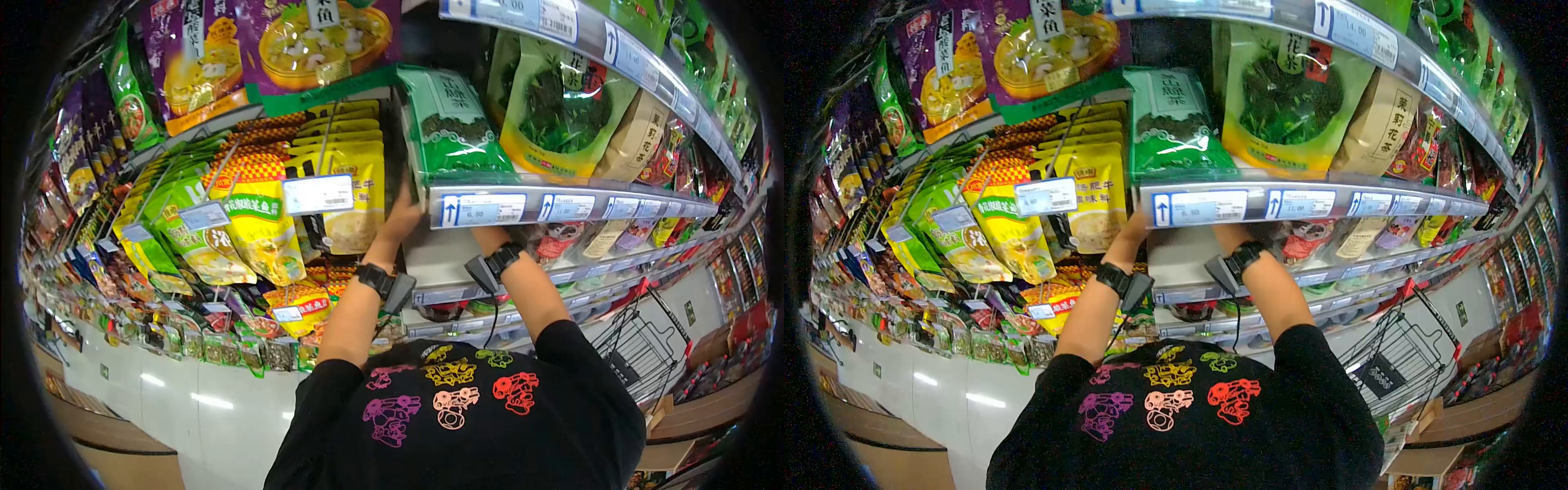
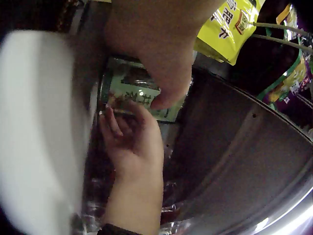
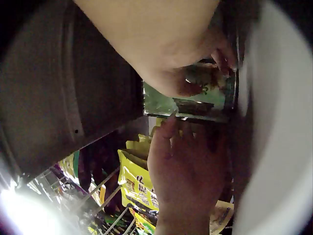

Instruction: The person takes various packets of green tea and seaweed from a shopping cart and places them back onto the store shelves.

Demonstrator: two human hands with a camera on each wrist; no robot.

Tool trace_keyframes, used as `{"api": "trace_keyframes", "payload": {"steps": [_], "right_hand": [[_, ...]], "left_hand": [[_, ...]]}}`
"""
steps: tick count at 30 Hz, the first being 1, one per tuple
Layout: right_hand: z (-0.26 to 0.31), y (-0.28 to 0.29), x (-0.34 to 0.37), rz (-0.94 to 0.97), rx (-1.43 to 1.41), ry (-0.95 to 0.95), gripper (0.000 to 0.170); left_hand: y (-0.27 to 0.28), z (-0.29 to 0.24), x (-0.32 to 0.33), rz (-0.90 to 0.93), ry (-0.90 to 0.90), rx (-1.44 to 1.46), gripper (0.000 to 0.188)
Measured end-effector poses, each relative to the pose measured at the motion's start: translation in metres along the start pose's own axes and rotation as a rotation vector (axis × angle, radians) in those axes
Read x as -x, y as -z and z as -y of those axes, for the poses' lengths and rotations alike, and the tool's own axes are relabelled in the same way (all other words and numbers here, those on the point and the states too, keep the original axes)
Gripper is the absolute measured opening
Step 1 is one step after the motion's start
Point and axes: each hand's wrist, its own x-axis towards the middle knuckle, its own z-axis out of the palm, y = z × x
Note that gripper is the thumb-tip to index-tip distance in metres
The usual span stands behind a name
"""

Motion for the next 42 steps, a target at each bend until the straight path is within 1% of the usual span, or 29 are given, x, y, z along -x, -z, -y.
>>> {"api": "trace_keyframes", "payload": {"steps": [3,5,6,7,9,10,11,13,14,16,17,18,21,23,24,25,26,27,28,29,30,32,34,36,38,39,40,41,42], "right_hand": [[-0.002,-0.007,-0.002,-0.01,0.014,0.004,0.038],[-0.004,-0.009,0.003,0.045,0.062,-0.017,0.038],[0.001,-0.006,0.005,0.131,0.158,-0.054,0.035],[0.004,-0.006,0.007,0.175,0.254,-0.029,0.033],[0.06,0.0,-0.009,0.411,0.496,-0.298,0.035],[0.066,-0.005,0.002,0.302,0.463,-0.29,0.035],[0.075,-0.006,0.012,0.24,0.383,-0.375,0.034],[0.114,-0.009,0.027,0.099,0.222,-0.535,0.034],[0.141,-0.006,0.028,0.047,0.145,-0.511,0.031],[0.176,-0.007,0.041,-0.023,0.177,-0.406,0.029],[0.19,-0.008,0.05,-0.059,0.198,-0.354,0.028],[0.203,-0.009,0.06,-0.099,0.222,-0.346,0.026],[0.245,-0.011,0.091,-0.156,0.158,-0.508,0.021],[0.259,-0.013,0.128,-0.164,0.139,-0.656,0.018],[0.269,-0.017,0.143,-0.24,0.214,-0.571,0.015],[0.271,-0.017,0.169,-0.183,0.293,-0.649,0.013],[0.274,-0.018,0.198,-0.169,0.225,-0.781,0.012],[0.278,-0.018,0.225,-0.194,0.164,-0.77,0.013],[0.285,-0.016,0.253,-0.145,0.114,-0.933,0.015],[0.289,-0.012,0.276,-0.107,0.054,-1.098,0.017],[0.29,-0.005,0.297,0.03,0.083,-1.166,0.021],[0.302,0.012,0.339,0.299,0.122,-1.324,0.03],[0.32,0.038,0.362,0.696,0.141,-1.252,0.038],[0.337,0.069,0.386,1.048,0.155,-1.159,0.047],[0.361,0.103,0.402,1.024,0.278,-1.322,0.047],[0.369,0.122,0.408,1.017,0.341,-1.395,0.047],[0.377,0.141,0.421,1.004,0.444,-1.385,0.047],[0.381,0.166,0.436,0.98,0.465,-1.424,0.047],[0.388,0.186,0.45,0.951,0.476,-1.472,0.046]], "left_hand": [[0.0,0.007,0.005,0.08,-0.149,-0.217,0.086],[-0.004,-0.013,0.015,0.065,-0.184,-0.262,0.085],[-0.006,-0.027,0.024,0.054,-0.192,-0.269,0.085],[-0.007,-0.053,0.035,0.038,-0.208,-0.246,0.083],[-0.002,-0.077,0.061,0.051,-0.161,-0.301,0.079],[0.0,-0.092,0.073,0.044,-0.093,-0.261,0.075],[0.004,-0.098,0.087,0.017,-0.086,-0.323,0.071],[0.011,-0.096,0.12,-0.058,-0.1,-0.17,0.057],[0.015,-0.097,0.134,-0.107,-0.042,-0.065,0.052],[0.022,-0.097,0.168,-0.191,0.094,0.145,0.042],[0.027,-0.086,0.183,-0.193,0.068,0.111,0.032],[0.032,-0.084,0.196,-0.186,0.136,0.176,0.03],[0.035,-0.067,0.239,-0.218,0.322,0.355,0.021],[0.028,-0.067,0.27,-0.262,0.461,0.488,0.017],[0.023,-0.067,0.284,-0.284,0.532,0.568,0.016],[0.021,-0.038,0.306,-0.191,0.501,0.475,0.018],[0.012,-0.009,0.333,-0.161,0.508,0.504,0.02],[0.012,-0.018,0.353,-0.069,0.622,0.484,0.02],[0.007,-0.014,0.378,-0.088,0.901,0.565,0.02],[0.004,-0.013,0.4,-0.11,1.094,0.646,0.018],[0.002,-0.01,0.424,-0.129,1.296,0.709,0.016],[-0.006,0.028,0.48,-0.241,1.658,0.851,0.013],[-0.011,0.035,0.519,-0.247,1.773,0.63,0.011],[-0.014,0.054,0.554,-0.24,1.852,0.432,0.011],[-0.022,0.082,0.567,-0.235,1.887,0.281,0.011],[-0.034,0.077,0.563,-0.169,1.826,0.144,0.011],[-0.047,0.074,0.561,-0.108,1.75,0.02,0.011],[-0.059,0.072,0.557,-0.055,1.666,-0.108,0.012],[-0.07,0.071,0.55,0.201,1.416,-0.185,0.013]]}}
